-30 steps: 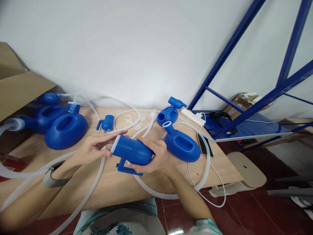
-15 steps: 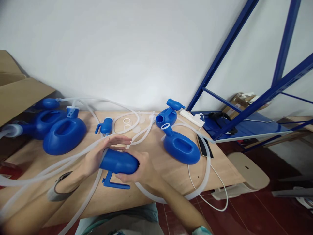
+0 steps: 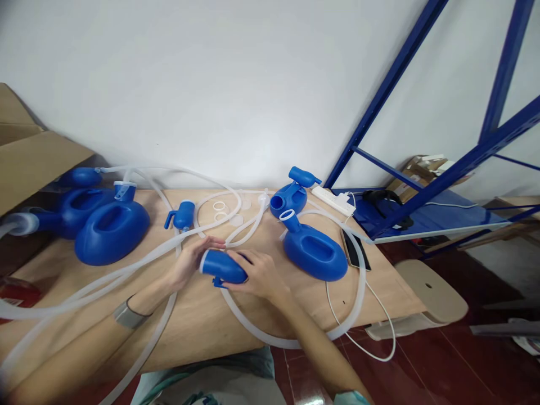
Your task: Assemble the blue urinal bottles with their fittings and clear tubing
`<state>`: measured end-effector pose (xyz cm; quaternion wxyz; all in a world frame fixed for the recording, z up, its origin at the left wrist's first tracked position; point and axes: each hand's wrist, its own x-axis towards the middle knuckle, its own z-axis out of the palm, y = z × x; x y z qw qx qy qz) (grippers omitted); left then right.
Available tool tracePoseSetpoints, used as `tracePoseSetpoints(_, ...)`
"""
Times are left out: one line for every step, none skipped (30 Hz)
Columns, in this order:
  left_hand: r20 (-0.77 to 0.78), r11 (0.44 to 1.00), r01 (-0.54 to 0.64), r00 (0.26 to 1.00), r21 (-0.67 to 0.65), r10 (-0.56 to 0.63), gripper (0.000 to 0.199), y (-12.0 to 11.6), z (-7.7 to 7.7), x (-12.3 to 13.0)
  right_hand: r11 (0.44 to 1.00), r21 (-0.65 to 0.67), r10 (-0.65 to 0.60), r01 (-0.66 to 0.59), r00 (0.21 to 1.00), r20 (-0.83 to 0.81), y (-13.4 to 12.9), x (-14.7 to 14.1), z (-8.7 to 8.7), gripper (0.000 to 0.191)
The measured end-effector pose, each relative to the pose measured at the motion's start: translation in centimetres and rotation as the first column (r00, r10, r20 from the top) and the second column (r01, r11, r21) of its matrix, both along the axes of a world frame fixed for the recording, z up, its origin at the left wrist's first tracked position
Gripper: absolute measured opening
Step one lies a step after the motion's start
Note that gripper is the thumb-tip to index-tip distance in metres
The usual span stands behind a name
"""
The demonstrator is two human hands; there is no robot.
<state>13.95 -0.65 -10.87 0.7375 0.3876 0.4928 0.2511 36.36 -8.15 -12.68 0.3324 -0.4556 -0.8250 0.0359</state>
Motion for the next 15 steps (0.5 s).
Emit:
tracePoseSetpoints(-0.043, 0.993, 0.077, 0.996, 0.087, -0.073, 0.059, 0.6, -0.9, -0.1, 0.988, -0.14, -0.078, 0.069, 0.995, -0.059, -0.3, 0.5, -0.4, 0.073)
tracePoseSetpoints(-0.121, 0.966, 0.183, 0.979, 0.182, -0.162, 0.062, 1.2, -1.9, -0.2, 0.95, -0.287, -0.16, 0.121, 0.98, -0.116, -0.6, 1.2, -0.8, 0.075)
tracePoseSetpoints(-0.228, 0.916, 0.296, 0.944, 0.271, -0.238, 0.063, 2.1, -2.9, -0.3, 0.894, -0.424, -0.233, 0.146, 0.959, -0.161, -0.8, 2.0, -1.2, 0.076)
tracePoseSetpoints(-0.362, 0.837, 0.407, 0.891, 0.366, -0.274, 0.062, 3.0, -3.8, -0.2, 0.833, -0.534, -0.287, 0.145, 0.938, -0.193, -1.0, 2.8, -1.5, 0.077)
tracePoseSetpoints(-0.514, 0.73, 0.513, 0.818, 0.452, -0.257, 0.061, 4.0, -4.7, -0.1, 0.78, -0.612, -0.323, 0.132, 0.922, -0.212, -1.2, 3.6, -1.8, 0.079)
tracePoseSetpoints(-0.602, 0.66, 0.564, 0.771, 0.496, -0.206, 0.058, 5.1, -5.6, 0.1, 0.739, -0.663, -0.343, 0.122, 0.915, -0.214, -1.3, 4.4, -2.1, 0.081)
tracePoseSetpoints(-0.658, 0.603, 0.601, 0.736, 0.525, -0.161, 0.054, 6.1, -6.4, 0.4, 0.71, -0.694, -0.354, 0.121, 0.913, -0.202, -1.4, 5.2, -2.3, 0.083)
tracePoseSetpoints(-0.694, 0.56, 0.629, 0.708, 0.539, -0.127, 0.048, 7.1, -7.1, 0.7, 0.687, -0.715, -0.36, 0.131, 0.916, -0.178, -1.4, 5.9, -2.6, 0.085)
tracePoseSetpoints(-0.719, 0.531, 0.65, 0.687, 0.544, -0.105, 0.043, 8.0, -7.7, 1.0, 0.668, -0.729, -0.37, 0.153, 0.918, -0.146, -1.5, 6.5, -2.8, 0.086)
tracePoseSetpoints(-0.748, 0.497, 0.678, 0.659, 0.541, -0.085, 0.041, 8.9, -8.2, 1.3, 0.652, -0.738, -0.375, 0.174, 0.92, -0.114, -1.7, 7.0, -3.1, 0.087)
tracePoseSetpoints(-0.777, 0.467, 0.707, 0.626, 0.532, -0.063, 0.041, 9.6, -8.7, 1.6, 0.642, -0.743, -0.372, 0.189, 0.924, -0.087, -1.8, 7.5, -3.4, 0.086)
tracePoseSetpoints(-0.805, 0.442, 0.733, 0.592, 0.517, -0.04, 0.043, 10.3, -9.0, 1.9, 0.638, -0.745, -0.362, 0.194, 0.93, -0.068, -2.0, 7.8, -3.7, 0.085)
tracePoseSetpoints(-0.831, 0.425, 0.757, 0.556, 0.497, -0.017, 0.045, 10.9, -9.4, 2.1, 0.64, -0.743, -0.353, 0.196, 0.934, -0.058, -2.1, 8.1, -4.0, 0.083)
tracePoseSetpoints(-0.856, 0.415, 0.777, 0.518, 0.473, 0.006, 0.047, 11.4, -9.7, 2.2, 0.646, -0.737, -0.347, 0.197, 0.937, -0.054, -2.2, 8.2, -4.3, 0.079)
tracePoseSetpoints(-0.878, 0.411, 0.796, 0.478, 0.444, 0.023, 0.05, 11.9, -9.9, 2.3, 0.656, -0.729, -0.344, 0.197, 0.937, -0.056, -2.2, 8.3, -4.6, 0.075)
